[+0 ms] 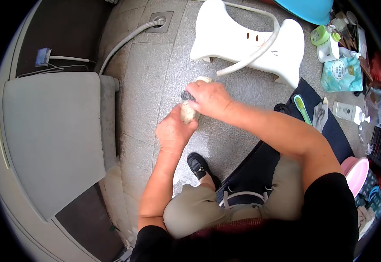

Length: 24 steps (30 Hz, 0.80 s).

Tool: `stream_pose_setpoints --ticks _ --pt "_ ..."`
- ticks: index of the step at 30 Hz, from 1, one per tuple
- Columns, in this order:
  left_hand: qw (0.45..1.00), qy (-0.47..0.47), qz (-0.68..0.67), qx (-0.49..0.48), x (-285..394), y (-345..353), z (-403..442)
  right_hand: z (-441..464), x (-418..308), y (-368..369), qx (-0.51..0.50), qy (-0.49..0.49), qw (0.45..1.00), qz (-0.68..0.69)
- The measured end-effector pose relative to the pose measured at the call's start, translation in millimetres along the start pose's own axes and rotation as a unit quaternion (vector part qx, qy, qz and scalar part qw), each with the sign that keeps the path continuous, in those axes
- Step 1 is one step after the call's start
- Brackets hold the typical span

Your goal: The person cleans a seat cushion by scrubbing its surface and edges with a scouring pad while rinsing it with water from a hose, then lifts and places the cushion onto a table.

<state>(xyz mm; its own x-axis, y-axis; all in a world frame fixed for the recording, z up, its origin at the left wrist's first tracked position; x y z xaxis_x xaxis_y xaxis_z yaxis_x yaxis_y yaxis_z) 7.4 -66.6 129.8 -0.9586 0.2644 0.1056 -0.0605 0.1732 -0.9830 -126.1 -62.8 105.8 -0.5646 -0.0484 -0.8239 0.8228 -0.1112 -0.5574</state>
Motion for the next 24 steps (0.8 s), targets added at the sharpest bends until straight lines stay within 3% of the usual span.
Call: stream_pose_setpoints --ticks 2,4,6,8,10,12,13,14,16,21,23,24 --pt "0.995 0.024 -0.04 0.089 -0.6 -5.2 -5.0 31.2 45.3 -30.2 0.057 0.007 0.979 -0.197" --pt "0.994 0.026 -0.042 0.097 -1.5 -5.0 -1.7 37.0 51.1 -39.4 0.085 0.034 0.976 -0.198" --pt "0.99 0.043 -0.073 0.115 -2.2 -5.3 -4.3 5.3 21.6 -24.3 0.11 -0.014 0.99 -0.091" --pt "0.995 0.033 -0.053 0.08 -5.6 -1.0 -6.6 -20.3 -18.1 8.8 -0.023 -0.021 0.998 -0.049" --pt "0.997 0.033 -0.033 0.059 -11.4 0.2 0.9 8.7 23.3 -12.3 0.053 0.014 0.991 -0.124" --pt "0.991 0.042 -0.078 0.098 -24.7 -0.3 -7.8 14.8 38.4 -20.6 0.061 0.001 0.988 -0.142" --pt "0.981 -0.036 -0.179 0.066 -44.0 -5.2 -11.0 29.3 63.3 -40.7 0.072 0.086 0.985 -0.128" --pt "0.981 -0.036 -0.179 0.066 -55.4 -2.7 -12.5 30.7 81.5 -54.7 0.082 0.177 0.974 -0.114" --pt "0.952 0.01 -0.286 0.109 -71.0 1.5 -6.2 24.2 92.7 -47.0 0.098 0.205 0.973 -0.035" --pt "0.95 -0.036 -0.311 0.019 -100.6 34.6 2.2 23.2 92.9 -42.3 0.113 0.302 0.937 0.138" --pt "0.96 -0.014 -0.278 -0.037 -114.6 38.9 1.1 19.7 102.7 -25.4 -0.02 0.289 0.955 0.065" --pt "0.96 -0.018 -0.275 -0.039 -102.4 31.8 2.6 11.8 102.2 -15.0 -0.024 0.29 0.954 0.068"
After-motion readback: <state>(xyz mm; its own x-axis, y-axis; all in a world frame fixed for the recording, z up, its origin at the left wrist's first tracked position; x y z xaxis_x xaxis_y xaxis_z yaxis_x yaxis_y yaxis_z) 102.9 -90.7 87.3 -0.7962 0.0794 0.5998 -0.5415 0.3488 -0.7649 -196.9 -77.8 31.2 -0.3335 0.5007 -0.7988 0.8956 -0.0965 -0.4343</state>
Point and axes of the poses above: each hand's wrist, its own z-axis towards the middle knuckle, its own y-axis out of the palm, x = y × z, the point moved 4 cm from there along z, towards the middle knuckle, and after that the axes turned 11 degrees about x, right-handed, at the moved point
